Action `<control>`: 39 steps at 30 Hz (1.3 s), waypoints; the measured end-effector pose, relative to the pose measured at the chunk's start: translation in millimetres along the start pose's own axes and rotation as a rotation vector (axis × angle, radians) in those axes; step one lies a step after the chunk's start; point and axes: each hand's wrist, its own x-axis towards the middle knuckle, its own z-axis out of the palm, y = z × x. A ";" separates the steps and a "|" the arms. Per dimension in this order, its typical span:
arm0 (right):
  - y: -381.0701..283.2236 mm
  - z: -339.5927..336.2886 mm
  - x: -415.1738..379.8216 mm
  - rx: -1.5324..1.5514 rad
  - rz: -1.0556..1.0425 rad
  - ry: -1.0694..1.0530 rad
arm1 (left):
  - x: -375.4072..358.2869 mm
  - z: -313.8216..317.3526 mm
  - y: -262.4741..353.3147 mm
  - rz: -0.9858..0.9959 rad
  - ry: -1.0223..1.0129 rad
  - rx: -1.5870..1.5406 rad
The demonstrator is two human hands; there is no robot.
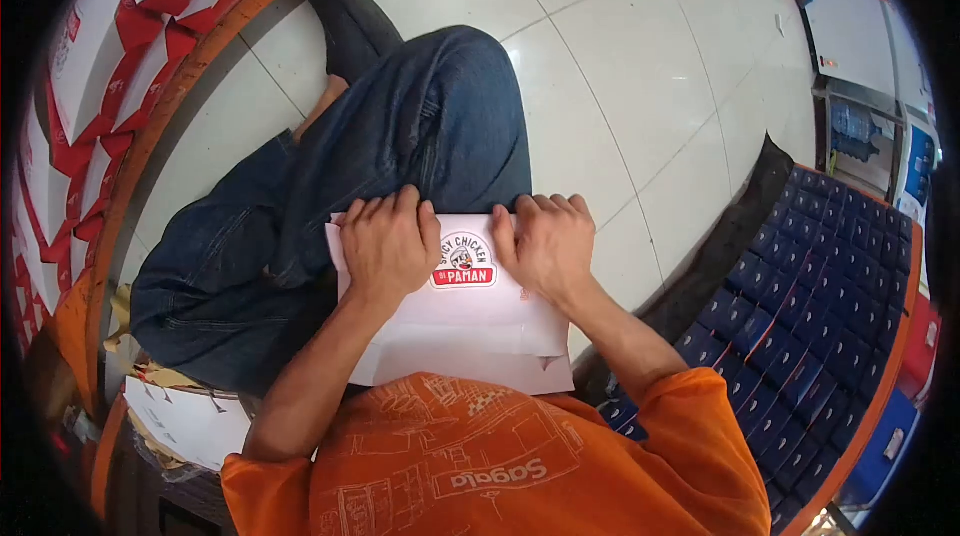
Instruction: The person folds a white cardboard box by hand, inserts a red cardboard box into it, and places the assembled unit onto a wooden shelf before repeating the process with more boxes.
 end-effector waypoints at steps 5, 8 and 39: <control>4.3 6.5 9.3 0.008 0.044 0.014 | 9.9 0.9 -1.7 -0.061 -0.089 0.043; -3.8 -31.6 22.3 0.010 0.167 -0.402 | 35.2 -46.4 10.1 -0.168 -0.324 0.100; 119.0 7.0 -66.0 1.443 0.325 -0.351 | -85.5 -37.5 -120.7 -0.657 -0.185 -1.607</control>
